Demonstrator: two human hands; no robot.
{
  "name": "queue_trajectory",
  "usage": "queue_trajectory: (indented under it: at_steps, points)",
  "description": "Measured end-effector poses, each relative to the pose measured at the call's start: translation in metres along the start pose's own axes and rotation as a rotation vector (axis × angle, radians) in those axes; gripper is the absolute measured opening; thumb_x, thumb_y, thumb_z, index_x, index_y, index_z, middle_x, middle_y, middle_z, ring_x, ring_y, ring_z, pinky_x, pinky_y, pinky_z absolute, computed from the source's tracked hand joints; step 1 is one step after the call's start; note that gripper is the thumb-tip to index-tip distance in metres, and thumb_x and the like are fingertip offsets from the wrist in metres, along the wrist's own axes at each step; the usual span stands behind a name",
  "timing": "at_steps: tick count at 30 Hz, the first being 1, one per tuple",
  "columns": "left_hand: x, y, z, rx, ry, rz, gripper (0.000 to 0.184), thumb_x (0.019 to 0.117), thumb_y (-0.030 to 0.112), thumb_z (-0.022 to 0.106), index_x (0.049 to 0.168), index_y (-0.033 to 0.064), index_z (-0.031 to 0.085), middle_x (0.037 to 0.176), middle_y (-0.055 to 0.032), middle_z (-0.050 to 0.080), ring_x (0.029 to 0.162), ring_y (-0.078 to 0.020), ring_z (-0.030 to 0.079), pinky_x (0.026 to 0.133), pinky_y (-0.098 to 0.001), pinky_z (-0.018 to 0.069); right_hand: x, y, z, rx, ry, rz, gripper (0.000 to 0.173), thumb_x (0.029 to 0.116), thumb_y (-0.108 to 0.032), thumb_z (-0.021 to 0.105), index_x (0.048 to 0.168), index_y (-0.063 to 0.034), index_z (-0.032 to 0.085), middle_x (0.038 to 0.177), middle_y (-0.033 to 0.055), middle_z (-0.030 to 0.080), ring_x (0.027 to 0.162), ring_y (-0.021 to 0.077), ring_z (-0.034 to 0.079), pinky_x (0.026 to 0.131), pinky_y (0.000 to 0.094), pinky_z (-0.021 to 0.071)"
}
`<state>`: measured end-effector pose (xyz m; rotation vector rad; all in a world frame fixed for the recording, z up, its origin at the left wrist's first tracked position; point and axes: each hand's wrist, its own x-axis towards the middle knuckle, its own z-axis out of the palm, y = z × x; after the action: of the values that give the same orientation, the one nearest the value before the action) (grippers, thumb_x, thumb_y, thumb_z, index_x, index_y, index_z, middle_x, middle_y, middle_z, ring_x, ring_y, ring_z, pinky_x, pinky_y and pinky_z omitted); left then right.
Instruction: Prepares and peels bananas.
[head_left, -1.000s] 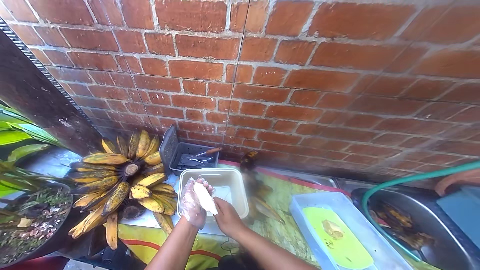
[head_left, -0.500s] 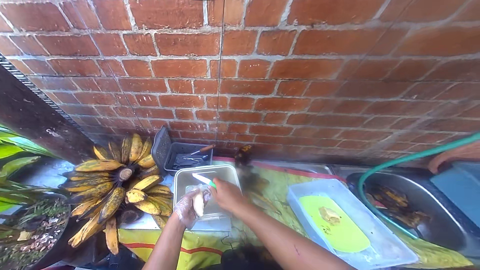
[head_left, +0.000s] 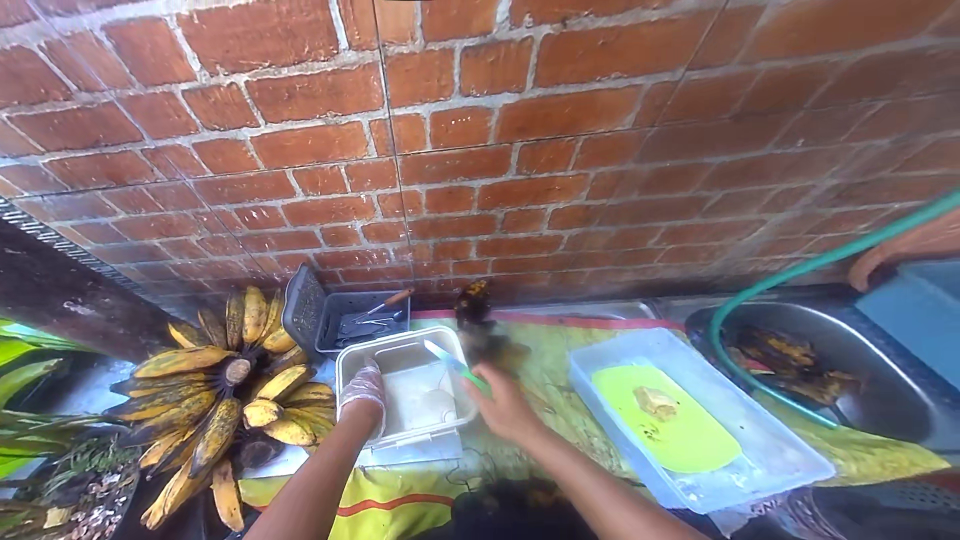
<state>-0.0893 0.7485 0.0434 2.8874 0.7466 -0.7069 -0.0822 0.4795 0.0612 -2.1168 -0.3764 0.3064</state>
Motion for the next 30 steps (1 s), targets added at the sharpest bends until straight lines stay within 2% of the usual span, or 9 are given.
queue_trajectory:
  at_steps: [5, 8, 12, 15, 19, 22, 24, 27, 30]
  points:
    - [0.005, 0.008, 0.005, 0.096, -0.032, -0.032, 0.060, 0.0959, 0.011, 0.058, 0.153, 0.0079, 0.039, 0.135, -0.0177, 0.064, 0.117, -0.0376, 0.067, 0.091, -0.0584, 0.0565, -0.022, 0.016, -0.008, 0.089, 0.047, 0.047, 0.040, 0.1035, -0.052, 0.053, 0.110, -0.0149, 0.067, 0.091, 0.0026, 0.068, 0.085, 0.0145, 0.068, 0.079, 0.0410, 0.0584]
    - [0.012, 0.007, 0.011, 0.054, -0.054, -0.056, 0.060, 0.0969, 0.010, 0.057, 0.153, 0.0084, 0.038, 0.137, -0.0165, 0.063, 0.121, -0.0355, 0.065, 0.096, -0.0565, 0.0552, -0.028, 0.023, -0.010, 0.139, 0.063, 0.051, 0.038, 0.1039, -0.049, 0.054, 0.110, -0.0144, 0.068, 0.091, 0.0025, 0.069, 0.086, 0.0140, 0.068, 0.080, 0.0403, 0.0588]
    - [0.018, -0.002, 0.017, -0.011, -0.136, 0.005, 0.069, 0.0948, 0.008, 0.062, 0.157, 0.0041, 0.031, 0.142, -0.0211, 0.058, 0.129, -0.0369, 0.060, 0.105, -0.0550, 0.0499, -0.029, 0.025, -0.015, 0.180, 0.069, 0.063, 0.038, 0.1037, -0.048, 0.055, 0.113, -0.0145, 0.068, 0.095, 0.0024, 0.070, 0.089, 0.0137, 0.069, 0.083, 0.0400, 0.0588]
    - [0.014, -0.013, 0.005, -0.101, -0.152, 0.060, 0.070, 0.0972, 0.016, 0.063, 0.158, 0.0044, 0.031, 0.145, -0.0220, 0.056, 0.133, -0.0369, 0.056, 0.110, -0.0552, 0.0452, -0.029, 0.025, -0.020, 0.165, 0.067, 0.078, 0.038, 0.1035, -0.050, 0.055, 0.115, -0.0155, 0.068, 0.093, 0.0026, 0.069, 0.086, 0.0144, 0.068, 0.080, 0.0412, 0.0584]
    - [0.004, -0.024, -0.025, -0.147, -0.048, 0.059, 0.062, 0.1000, 0.017, 0.062, 0.156, 0.0063, 0.037, 0.146, -0.0214, 0.055, 0.135, -0.0367, 0.054, 0.113, -0.0543, 0.0426, -0.024, 0.028, -0.024, 0.168, 0.084, 0.066, 0.036, 0.1026, -0.050, 0.057, 0.110, -0.0167, 0.069, 0.088, 0.0007, 0.068, 0.081, 0.0130, 0.067, 0.076, 0.0402, 0.0586]
    - [-0.001, -0.035, -0.050, -0.257, 0.004, 0.029, 0.051, 0.1039, 0.027, 0.058, 0.151, 0.0118, 0.047, 0.139, -0.0200, 0.061, 0.129, -0.0374, 0.059, 0.109, -0.0574, 0.0460, -0.022, 0.030, -0.024, 0.182, 0.085, 0.063, 0.035, 0.1027, -0.049, 0.057, 0.109, -0.0166, 0.069, 0.088, 0.0006, 0.068, 0.082, 0.0134, 0.067, 0.077, 0.0407, 0.0586]
    - [-0.001, -0.046, -0.057, -0.516, 0.047, 0.003, 0.046, 0.1038, 0.030, 0.060, 0.146, 0.0122, 0.054, 0.131, -0.0183, 0.066, 0.122, -0.0349, 0.063, 0.105, -0.0564, 0.0490, -0.021, 0.027, -0.025, 0.195, 0.080, 0.070, 0.036, 0.1035, -0.049, 0.056, 0.111, -0.0160, 0.069, 0.091, 0.0017, 0.069, 0.086, 0.0144, 0.068, 0.081, 0.0425, 0.0583]
    - [-0.003, -0.050, -0.046, -1.250, 0.098, 0.030, 0.029, 0.1059, 0.026, 0.058, 0.127, 0.0061, 0.063, 0.098, -0.0102, 0.072, 0.083, -0.0186, 0.069, 0.075, -0.0359, 0.0584, -0.018, 0.014, -0.022, 0.265, 0.020, 0.086, 0.041, 0.1057, -0.047, 0.051, 0.112, -0.0109, 0.068, 0.096, 0.0064, 0.070, 0.091, 0.0183, 0.068, 0.086, 0.0449, 0.0576]
    - [-0.028, -0.028, -0.041, -1.954, 0.071, 0.175, 0.033, 0.1113, 0.033, 0.040, 0.126, 0.0112, 0.061, 0.084, -0.0007, 0.063, 0.066, -0.0093, 0.062, 0.059, -0.0235, 0.0557, -0.015, -0.010, 0.000, 0.444, -0.072, 0.051, 0.041, 0.1084, -0.042, 0.044, 0.105, -0.0070, 0.066, 0.081, 0.0042, 0.061, 0.073, 0.0154, 0.060, 0.071, 0.0370, 0.0541]
